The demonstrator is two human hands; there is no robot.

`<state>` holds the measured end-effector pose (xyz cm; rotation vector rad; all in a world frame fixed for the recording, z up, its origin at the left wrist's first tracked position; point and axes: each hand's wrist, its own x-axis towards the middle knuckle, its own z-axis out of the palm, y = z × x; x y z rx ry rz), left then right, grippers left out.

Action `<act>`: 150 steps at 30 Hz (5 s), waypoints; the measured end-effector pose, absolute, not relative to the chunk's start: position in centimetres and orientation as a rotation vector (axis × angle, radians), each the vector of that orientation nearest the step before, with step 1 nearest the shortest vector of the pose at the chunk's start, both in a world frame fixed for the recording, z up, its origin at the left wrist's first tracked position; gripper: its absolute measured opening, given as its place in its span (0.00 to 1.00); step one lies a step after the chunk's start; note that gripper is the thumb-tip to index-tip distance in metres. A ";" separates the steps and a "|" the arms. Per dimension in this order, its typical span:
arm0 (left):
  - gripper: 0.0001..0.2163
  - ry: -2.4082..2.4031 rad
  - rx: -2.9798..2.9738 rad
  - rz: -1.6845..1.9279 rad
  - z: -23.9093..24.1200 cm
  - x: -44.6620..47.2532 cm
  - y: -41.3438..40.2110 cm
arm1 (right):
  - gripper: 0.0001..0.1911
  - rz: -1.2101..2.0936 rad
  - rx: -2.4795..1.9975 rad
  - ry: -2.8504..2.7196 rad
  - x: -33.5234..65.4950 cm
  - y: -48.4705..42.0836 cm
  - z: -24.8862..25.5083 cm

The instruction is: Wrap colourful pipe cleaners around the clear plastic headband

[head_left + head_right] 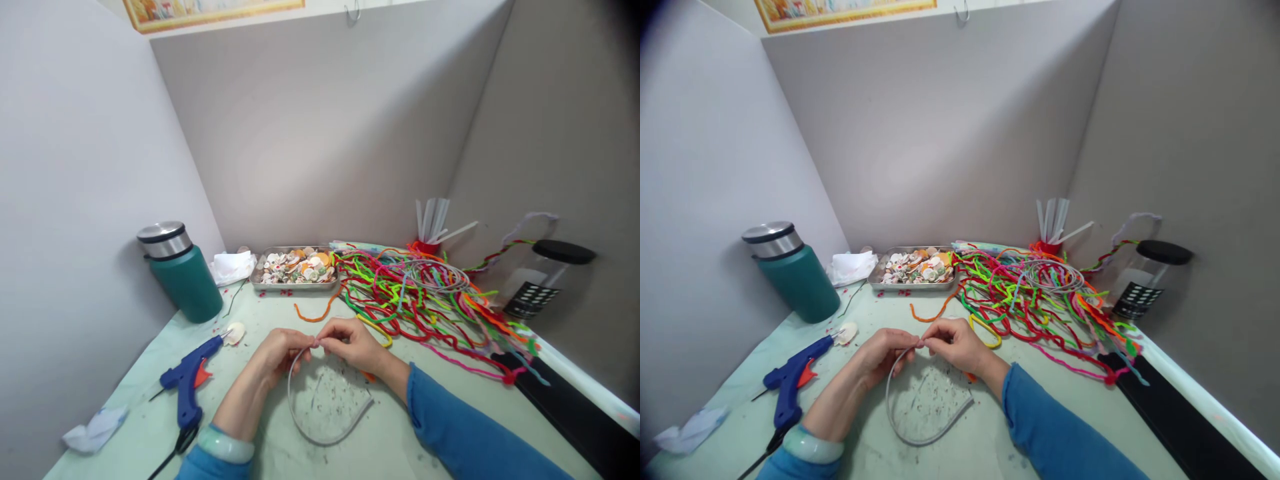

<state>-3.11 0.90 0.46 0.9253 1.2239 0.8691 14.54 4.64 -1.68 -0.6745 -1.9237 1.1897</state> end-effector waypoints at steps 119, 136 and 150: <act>0.13 1.652 2.073 0.540 -0.9 -0.7 1.3 | 0.22 0.015 -2.318 -1.186 33.0 16.8 1.4; 0.14 1.544 2.004 0.653 -1.2 -1.3 1.4 | 0.27 -0.340 -2.011 -1.376 31.9 16.1 6.9; 0.17 1.453 1.806 0.730 -1.1 -1.6 1.3 | 0.15 -0.183 -1.460 -2.406 27.3 7.9 2.2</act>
